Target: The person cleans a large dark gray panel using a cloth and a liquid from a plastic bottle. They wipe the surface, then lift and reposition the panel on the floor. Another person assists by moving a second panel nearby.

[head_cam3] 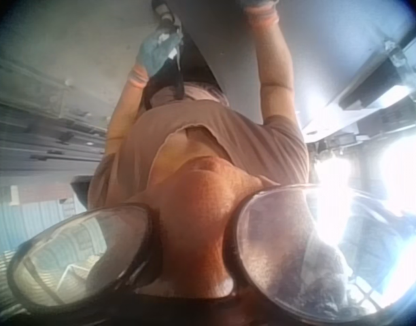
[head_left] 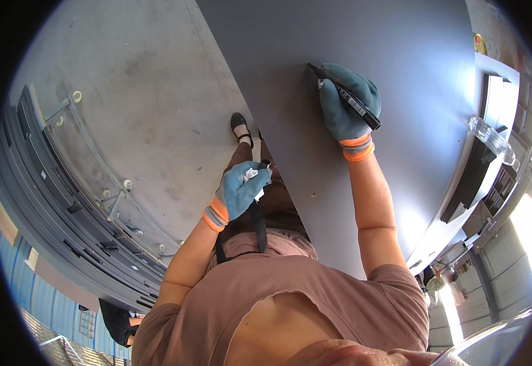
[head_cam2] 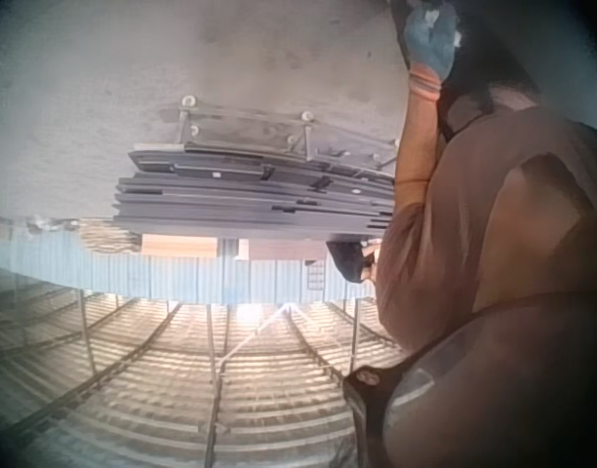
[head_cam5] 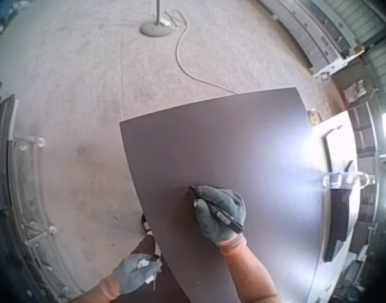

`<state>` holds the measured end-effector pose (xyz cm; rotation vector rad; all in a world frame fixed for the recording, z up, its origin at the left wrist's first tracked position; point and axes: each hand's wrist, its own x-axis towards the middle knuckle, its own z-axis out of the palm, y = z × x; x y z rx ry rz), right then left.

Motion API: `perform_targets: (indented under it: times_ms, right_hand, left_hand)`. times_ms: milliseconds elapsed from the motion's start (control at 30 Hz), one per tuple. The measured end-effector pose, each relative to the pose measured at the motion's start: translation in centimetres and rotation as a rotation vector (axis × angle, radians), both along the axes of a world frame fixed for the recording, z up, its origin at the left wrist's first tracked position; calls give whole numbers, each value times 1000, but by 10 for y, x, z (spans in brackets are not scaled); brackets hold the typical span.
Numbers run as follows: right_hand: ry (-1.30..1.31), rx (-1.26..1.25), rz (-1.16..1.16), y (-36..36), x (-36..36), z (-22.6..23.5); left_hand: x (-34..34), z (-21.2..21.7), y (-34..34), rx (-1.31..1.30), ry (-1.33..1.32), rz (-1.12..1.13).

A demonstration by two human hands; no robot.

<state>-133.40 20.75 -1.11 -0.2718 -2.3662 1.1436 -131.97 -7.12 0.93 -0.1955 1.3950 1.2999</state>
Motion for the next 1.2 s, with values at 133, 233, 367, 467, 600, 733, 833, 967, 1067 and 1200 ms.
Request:
perform_targets:
  times_ms: [133, 233, 367, 467, 600, 733, 833, 967, 1067, 1200]
  right_hand:
    - [8, -95, -43, -3, 1, -1]
    - [16, -72, -43, -2, 1, -1]
    - [0, -21, -16, 0, -1, 0]
    - [-10, -40, -24, -2, -1, 5]
    - [-23, -181, -104, -3, 6, -3]
    - [64, -330, -168, -2, 8, -7]
    - [54, -348, -221, -8, 8, -4]
    - [104, -249, -95, -34, 10, 22]
    - [166, 35, 168, -58, 3, 63]
    - [173, 174, 345, -85, 2, 88]
  left_hand:
    - [0, -1, -1, 11, 10, -5]
    - [-1, 0, 1, 7, 15, -8]
    - [0, -1, 1, 15, 23, -7]
    - [-3, 1, 1, 24, 23, -35]
    - [0, -4, 0, -15, 29, -49]
    - [-2, -3, 1, 102, -50, 311]
    - [-9, -1, 11, 346, -81, 646]
    - [-34, 31, 25, 621, -296, 709]
    - [-34, 52, 23, 800, -413, 739]
    - [-34, 85, 23, 765, -440, 763]
